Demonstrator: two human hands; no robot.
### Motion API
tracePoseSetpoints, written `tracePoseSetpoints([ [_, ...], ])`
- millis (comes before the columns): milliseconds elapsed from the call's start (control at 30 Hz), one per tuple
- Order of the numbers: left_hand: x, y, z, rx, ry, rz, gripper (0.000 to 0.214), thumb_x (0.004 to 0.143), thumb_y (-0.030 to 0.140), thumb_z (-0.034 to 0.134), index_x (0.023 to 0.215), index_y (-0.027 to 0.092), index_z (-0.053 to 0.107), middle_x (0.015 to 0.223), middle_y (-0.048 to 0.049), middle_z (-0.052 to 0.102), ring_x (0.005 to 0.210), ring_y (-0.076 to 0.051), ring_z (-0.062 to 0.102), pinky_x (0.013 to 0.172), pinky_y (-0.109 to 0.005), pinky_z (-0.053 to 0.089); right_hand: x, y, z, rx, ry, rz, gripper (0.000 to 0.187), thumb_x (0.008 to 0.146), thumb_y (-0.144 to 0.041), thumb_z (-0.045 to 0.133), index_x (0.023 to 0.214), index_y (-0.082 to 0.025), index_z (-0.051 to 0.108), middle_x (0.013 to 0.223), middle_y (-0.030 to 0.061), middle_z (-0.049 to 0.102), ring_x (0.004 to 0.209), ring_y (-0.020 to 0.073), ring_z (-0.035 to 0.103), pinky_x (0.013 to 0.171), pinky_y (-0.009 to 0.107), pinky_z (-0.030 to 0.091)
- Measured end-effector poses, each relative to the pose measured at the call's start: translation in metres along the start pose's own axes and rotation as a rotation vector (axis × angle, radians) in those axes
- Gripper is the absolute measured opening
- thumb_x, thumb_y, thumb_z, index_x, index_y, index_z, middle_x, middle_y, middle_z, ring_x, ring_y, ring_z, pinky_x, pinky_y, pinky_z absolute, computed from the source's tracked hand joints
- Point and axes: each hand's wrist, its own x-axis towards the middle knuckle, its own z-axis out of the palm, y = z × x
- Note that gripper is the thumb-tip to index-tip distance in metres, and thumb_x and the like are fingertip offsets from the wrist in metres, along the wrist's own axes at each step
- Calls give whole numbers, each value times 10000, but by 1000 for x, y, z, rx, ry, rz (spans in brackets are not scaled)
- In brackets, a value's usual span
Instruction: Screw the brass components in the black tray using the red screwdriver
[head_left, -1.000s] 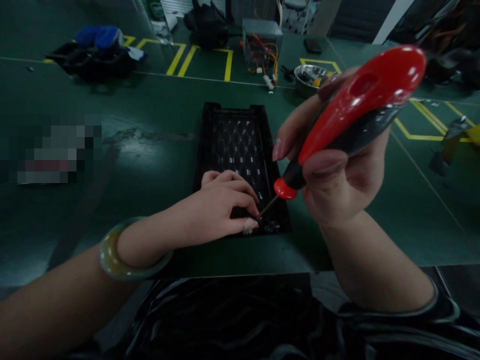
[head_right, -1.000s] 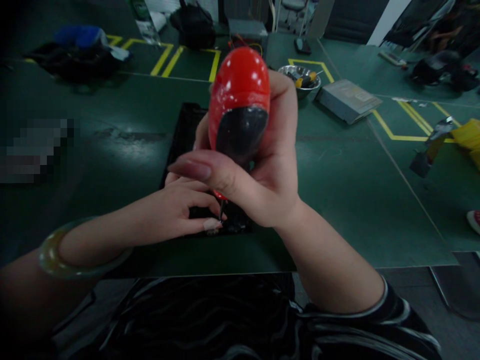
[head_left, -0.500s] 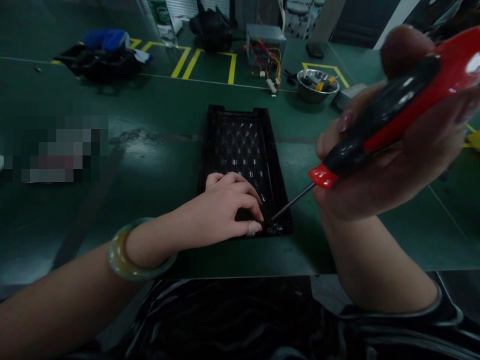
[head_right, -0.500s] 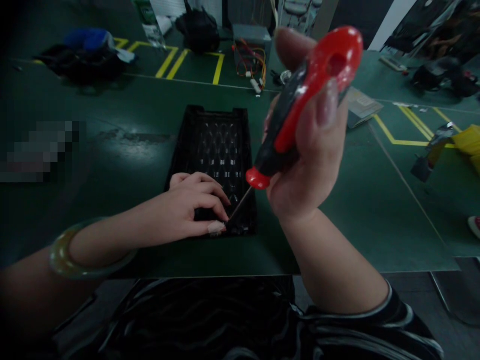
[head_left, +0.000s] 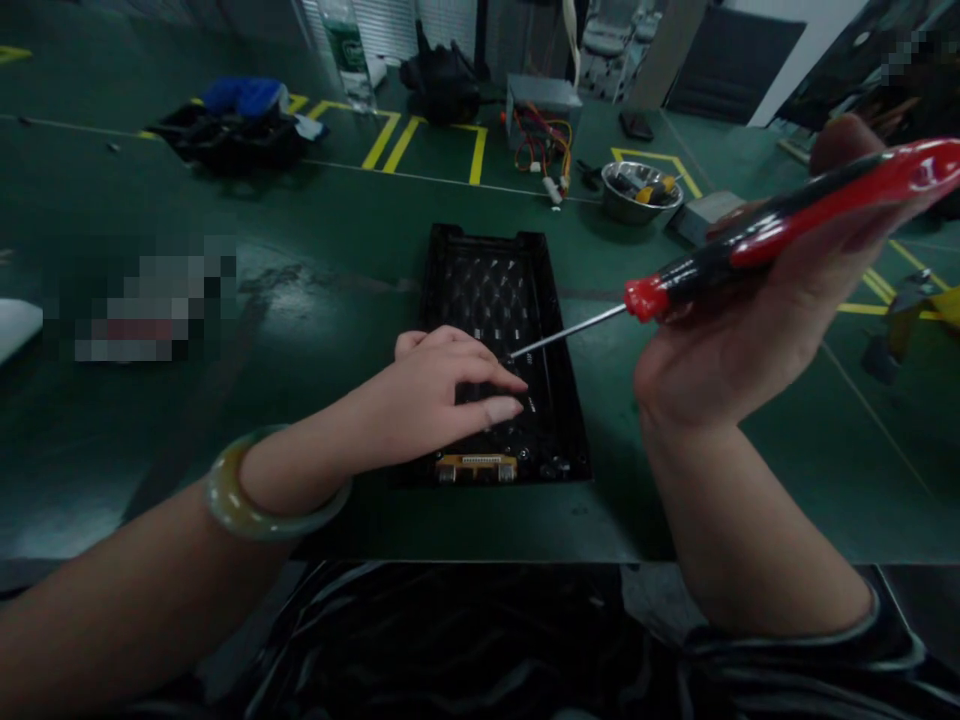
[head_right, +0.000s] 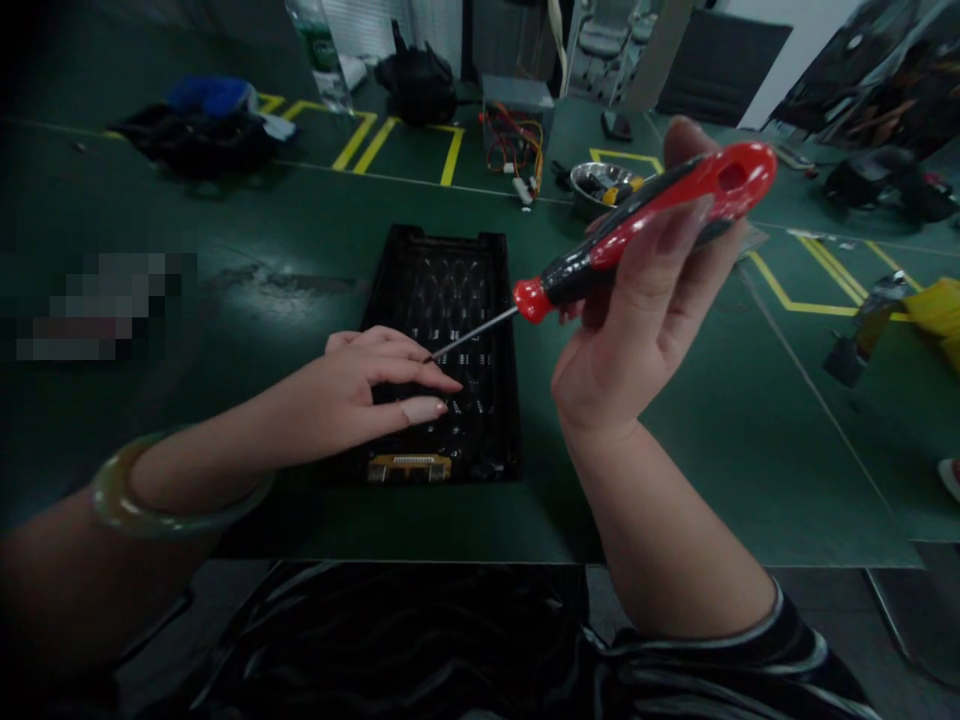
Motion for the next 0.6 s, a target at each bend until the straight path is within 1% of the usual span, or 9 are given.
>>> tracePoseSetpoints([
  [100,5,-11,-7,-13,186,-148,279,986,432,570,1186,360,751,1197,20,749,1202,-248,612,1068,-453,387,0,-1,9,-5,23,-30,446,935,-426,608,1379,-391,589,1339,42,654,1304,308,615,1016,525,587],
  [167,8,-20,-9,-20,290,-214,324,978,415,568,1249,325,721,1248,2,733,1217,-256,609,1061,-438,423,-3,-3,13,-9,46,-53,424,928,-372,629,1352,-375,609,1329,40,656,1301,288,614,1041,502,574],
  [233,11,-28,-10,-16,364,-253,360,962,407,581,1286,304,699,1300,-11,705,1252,-270,587,1083,-441,421,-7,-5,17,0,100,-80,389,925,-288,636,1309,-351,639,1305,37,662,1280,254,624,1062,458,562],
  [300,13,-34,-9,10,404,-287,371,953,389,584,1293,290,694,1319,-27,683,1280,-287,562,1111,-461,401,-11,-8,20,4,101,-93,360,925,-193,623,1256,-327,671,1284,31,667,1249,206,637,1069,388,551],
  [367,15,-38,-7,35,422,-311,377,952,375,577,1301,285,688,1329,-37,665,1298,-298,539,1127,-480,381,-13,-11,22,-17,2,-82,357,932,-130,593,1222,-313,692,1293,24,669,1232,171,642,1060,328,545],
  [433,16,-40,-6,48,434,-324,380,954,364,570,1310,288,678,1346,-38,650,1311,-301,522,1140,-492,362,-14,-15,23,-52,-138,-52,364,943,-111,567,1219,-309,698,1332,14,664,1235,158,642,1058,305,539],
  [467,17,-41,-5,49,441,-328,380,953,360,570,1312,291,674,1355,-37,644,1316,-302,514,1145,-498,353,-14,-16,24,-63,-187,-37,367,945,-109,561,1221,-308,699,1348,9,662,1237,157,643,1061,304,536],
  [600,19,-44,-2,49,462,-354,392,944,349,582,1325,292,657,1375,-51,622,1325,-318,495,1141,-527,350,-13,-17,25,-88,-294,-17,420,922,-73,553,1234,-311,702,1365,-2,657,1236,166,648,1038,304,540],
])
